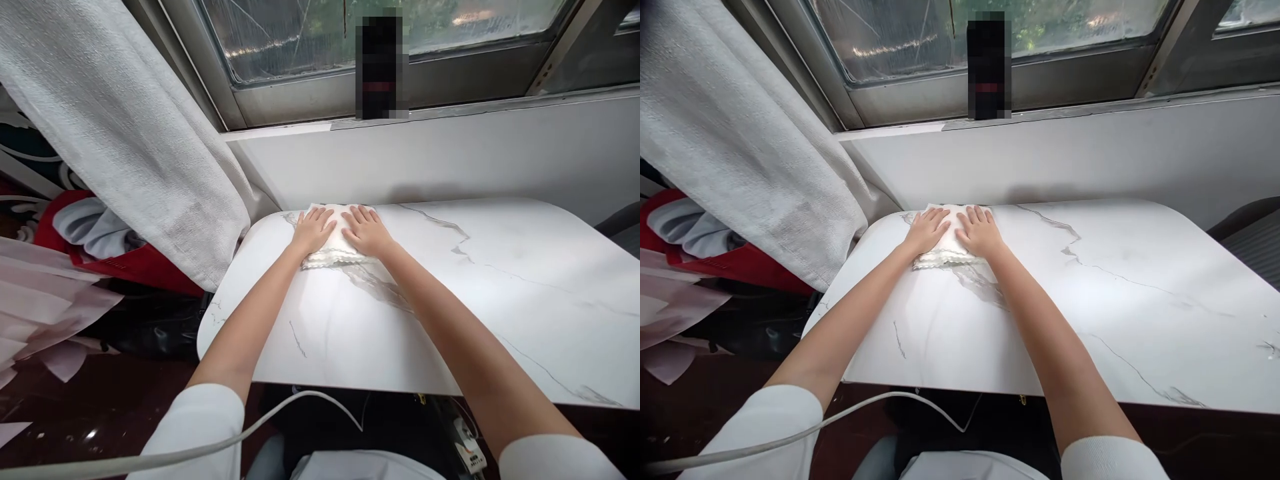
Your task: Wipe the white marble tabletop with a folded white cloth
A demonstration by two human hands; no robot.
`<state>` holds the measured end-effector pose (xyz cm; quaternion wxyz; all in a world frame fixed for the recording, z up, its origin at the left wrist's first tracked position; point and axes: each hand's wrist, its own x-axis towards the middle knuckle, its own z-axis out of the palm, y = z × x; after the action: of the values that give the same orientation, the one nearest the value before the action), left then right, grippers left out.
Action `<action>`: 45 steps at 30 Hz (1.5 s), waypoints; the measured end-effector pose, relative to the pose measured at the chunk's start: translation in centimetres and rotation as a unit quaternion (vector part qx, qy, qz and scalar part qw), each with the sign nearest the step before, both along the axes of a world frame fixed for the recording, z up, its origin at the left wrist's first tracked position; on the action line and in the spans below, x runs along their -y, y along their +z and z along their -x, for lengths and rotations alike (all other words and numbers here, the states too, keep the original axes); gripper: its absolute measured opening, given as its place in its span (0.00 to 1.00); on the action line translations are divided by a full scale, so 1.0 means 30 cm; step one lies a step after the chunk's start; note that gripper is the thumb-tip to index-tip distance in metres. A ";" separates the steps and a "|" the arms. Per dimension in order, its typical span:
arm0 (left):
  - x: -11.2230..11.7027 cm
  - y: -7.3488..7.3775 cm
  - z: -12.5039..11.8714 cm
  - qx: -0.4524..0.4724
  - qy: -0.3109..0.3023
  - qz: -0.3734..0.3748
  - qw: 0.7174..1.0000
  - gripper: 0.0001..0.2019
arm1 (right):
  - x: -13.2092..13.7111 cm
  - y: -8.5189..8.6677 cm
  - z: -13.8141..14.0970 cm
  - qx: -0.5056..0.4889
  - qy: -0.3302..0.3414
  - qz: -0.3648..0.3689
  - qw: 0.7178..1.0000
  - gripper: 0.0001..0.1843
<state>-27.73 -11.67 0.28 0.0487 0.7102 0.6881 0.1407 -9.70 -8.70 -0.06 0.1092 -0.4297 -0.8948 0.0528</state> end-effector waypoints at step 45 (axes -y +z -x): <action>0.220 -0.012 -0.325 -0.039 -0.002 -0.036 0.999 0.25 | 0.204 -0.026 -0.304 0.048 -0.032 -0.029 0.998 0.32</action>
<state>-17.98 -18.26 -0.07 -0.0036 0.7181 0.6823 0.1370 -0.59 -14.81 -0.83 0.0800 -0.4565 -0.8861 0.0031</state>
